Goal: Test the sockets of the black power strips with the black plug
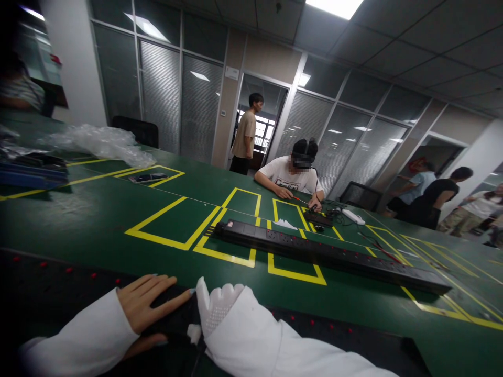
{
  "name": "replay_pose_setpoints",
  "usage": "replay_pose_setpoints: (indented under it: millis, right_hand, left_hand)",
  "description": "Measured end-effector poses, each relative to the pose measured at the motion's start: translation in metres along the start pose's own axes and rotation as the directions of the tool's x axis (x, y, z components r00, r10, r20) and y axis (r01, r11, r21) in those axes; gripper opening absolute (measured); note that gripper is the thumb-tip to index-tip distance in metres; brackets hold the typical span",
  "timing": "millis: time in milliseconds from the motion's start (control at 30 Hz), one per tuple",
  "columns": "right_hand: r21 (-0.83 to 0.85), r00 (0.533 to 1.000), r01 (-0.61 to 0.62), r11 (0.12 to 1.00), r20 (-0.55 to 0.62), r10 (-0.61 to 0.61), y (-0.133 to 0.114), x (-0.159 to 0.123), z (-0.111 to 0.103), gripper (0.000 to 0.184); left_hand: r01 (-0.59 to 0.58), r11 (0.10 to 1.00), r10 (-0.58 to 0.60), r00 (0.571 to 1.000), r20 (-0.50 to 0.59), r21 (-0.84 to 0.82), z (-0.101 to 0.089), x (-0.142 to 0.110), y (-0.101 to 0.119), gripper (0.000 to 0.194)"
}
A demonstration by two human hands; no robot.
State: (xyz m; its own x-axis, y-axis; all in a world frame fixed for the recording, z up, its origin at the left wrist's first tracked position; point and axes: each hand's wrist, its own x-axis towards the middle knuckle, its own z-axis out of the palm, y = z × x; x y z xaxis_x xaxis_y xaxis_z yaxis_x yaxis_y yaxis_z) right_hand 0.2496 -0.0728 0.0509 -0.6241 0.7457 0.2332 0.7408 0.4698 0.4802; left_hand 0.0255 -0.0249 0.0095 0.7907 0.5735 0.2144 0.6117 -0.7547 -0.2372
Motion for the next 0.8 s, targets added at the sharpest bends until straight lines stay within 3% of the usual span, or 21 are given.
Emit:
replay_pose_setpoints:
  millis: [133,267,400,467,567,667,800]
  right_hand:
    - [0.055,0.996,0.073,0.996,0.043,-0.075,0.005,-0.004,-0.010,0.071]
    - [0.057,0.993,0.001,0.998,0.119,-0.008,0.003,0.000,0.002,0.092]
    - [0.028,0.998,-0.070,0.997,0.006,0.070,-0.006,0.004,0.018,0.050]
    - [0.037,0.994,-0.100,0.994,-0.038,0.101,-0.007,0.004,0.019,0.046]
    - [0.104,0.997,-0.074,0.992,0.003,0.074,-0.006,0.000,0.016,0.050]
    - [0.172,0.999,-0.003,0.985,0.045,-0.005,-0.011,0.003,0.020,0.057]
    - [0.231,0.985,0.082,0.970,0.130,-0.114,-0.033,0.019,0.049,0.073]
  left_hand:
    - [0.008,1.000,-0.008,1.000,0.001,-0.018,-0.006,0.000,-0.002,0.077]
    - [0.005,1.000,-0.006,1.000,-0.019,-0.027,-0.006,0.003,0.001,0.079]
    - [-0.022,1.000,0.022,0.999,-0.041,0.006,-0.001,0.015,0.014,0.069]
    - [-0.031,0.999,0.032,0.999,-0.039,0.008,0.003,0.022,0.022,0.061]
    - [-0.032,0.999,0.032,0.999,-0.041,-0.004,0.008,0.031,0.030,0.054]
    - [-0.066,0.997,0.065,0.997,-0.030,-0.035,0.015,0.034,0.030,0.068]
    - [-0.092,0.995,0.092,0.996,-0.010,-0.046,0.024,0.034,0.026,0.093]
